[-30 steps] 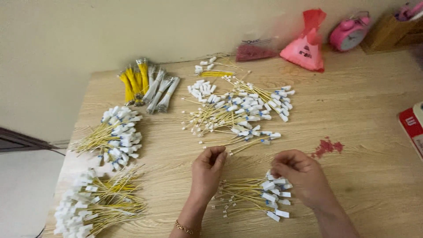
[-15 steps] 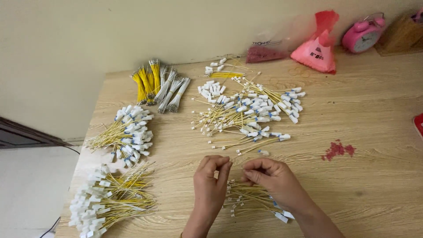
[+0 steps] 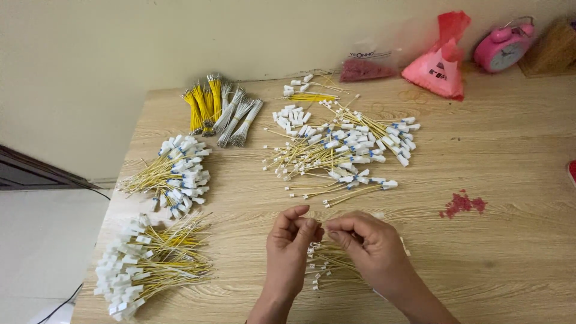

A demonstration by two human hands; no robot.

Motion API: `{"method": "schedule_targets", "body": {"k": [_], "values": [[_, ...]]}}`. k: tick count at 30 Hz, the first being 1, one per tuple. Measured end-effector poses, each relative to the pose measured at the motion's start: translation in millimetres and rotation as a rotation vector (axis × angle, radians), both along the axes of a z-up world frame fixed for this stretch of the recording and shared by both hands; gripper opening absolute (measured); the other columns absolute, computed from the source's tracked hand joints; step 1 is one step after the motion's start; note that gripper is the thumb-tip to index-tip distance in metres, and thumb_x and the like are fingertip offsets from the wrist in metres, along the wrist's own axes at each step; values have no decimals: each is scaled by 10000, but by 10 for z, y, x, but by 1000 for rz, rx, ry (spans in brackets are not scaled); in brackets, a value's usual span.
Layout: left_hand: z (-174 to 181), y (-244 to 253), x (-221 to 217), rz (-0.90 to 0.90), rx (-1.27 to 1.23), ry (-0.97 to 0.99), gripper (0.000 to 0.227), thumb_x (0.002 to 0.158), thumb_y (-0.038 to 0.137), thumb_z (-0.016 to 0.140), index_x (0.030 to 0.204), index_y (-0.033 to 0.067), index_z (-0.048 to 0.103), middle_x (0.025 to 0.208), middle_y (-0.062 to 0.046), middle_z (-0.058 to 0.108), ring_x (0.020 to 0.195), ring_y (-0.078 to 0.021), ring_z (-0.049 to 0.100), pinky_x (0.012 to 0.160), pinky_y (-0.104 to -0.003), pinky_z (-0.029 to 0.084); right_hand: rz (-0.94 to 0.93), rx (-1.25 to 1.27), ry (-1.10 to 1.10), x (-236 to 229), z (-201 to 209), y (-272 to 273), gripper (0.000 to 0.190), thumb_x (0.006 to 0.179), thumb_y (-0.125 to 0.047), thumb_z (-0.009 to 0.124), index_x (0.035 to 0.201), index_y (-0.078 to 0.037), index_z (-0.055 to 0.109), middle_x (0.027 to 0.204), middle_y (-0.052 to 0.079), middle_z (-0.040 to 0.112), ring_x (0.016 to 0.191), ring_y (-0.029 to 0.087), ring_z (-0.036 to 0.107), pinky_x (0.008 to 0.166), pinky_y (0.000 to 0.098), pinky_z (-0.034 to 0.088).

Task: The person is manually assembling small electrical components by attaching white plastic connectors to the ends of yellow wires.

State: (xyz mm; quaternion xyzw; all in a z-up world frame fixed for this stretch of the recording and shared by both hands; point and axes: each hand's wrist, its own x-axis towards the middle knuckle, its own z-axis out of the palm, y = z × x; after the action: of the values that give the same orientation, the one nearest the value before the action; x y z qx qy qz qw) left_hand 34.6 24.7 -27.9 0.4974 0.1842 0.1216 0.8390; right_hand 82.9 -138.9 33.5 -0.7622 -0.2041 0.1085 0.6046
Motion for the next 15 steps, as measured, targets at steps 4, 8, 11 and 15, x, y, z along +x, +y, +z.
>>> {"method": "schedule_targets", "body": {"k": [4,8,11,15], "values": [[103,-35,-48,-38,16,-61,293,964,50,663,1252,14,621,898,-55,688,847,-141,676,786,-293,580,-38,-122,-393,34,165,59,143,858,-128,769,1000,-118,774,972,-2,734,934,162,686,798,315,563],[173,-63,-62,-72,58,-88,322,972,33,648,1290,21,600,905,-58,697,861,-136,672,798,-284,573,-60,-238,-625,77,161,57,148,810,-156,781,959,-153,781,1018,-1,714,1022,219,629,882,384,469],[163,-70,-88,-82,100,-98,335,975,22,646,1306,20,593,918,-56,697,876,-127,669,806,-277,568,-28,-252,-596,86,143,57,140,816,-169,779,953,-145,778,995,-3,722,1008,216,648,903,390,460],[171,-59,-108,-110,140,-125,343,979,7,646,1318,19,591,923,-51,688,888,-117,663,816,-270,566,19,-230,-453,81,145,45,143,837,-184,777,969,-130,767,932,-2,745,936,205,686,877,376,498]]}}
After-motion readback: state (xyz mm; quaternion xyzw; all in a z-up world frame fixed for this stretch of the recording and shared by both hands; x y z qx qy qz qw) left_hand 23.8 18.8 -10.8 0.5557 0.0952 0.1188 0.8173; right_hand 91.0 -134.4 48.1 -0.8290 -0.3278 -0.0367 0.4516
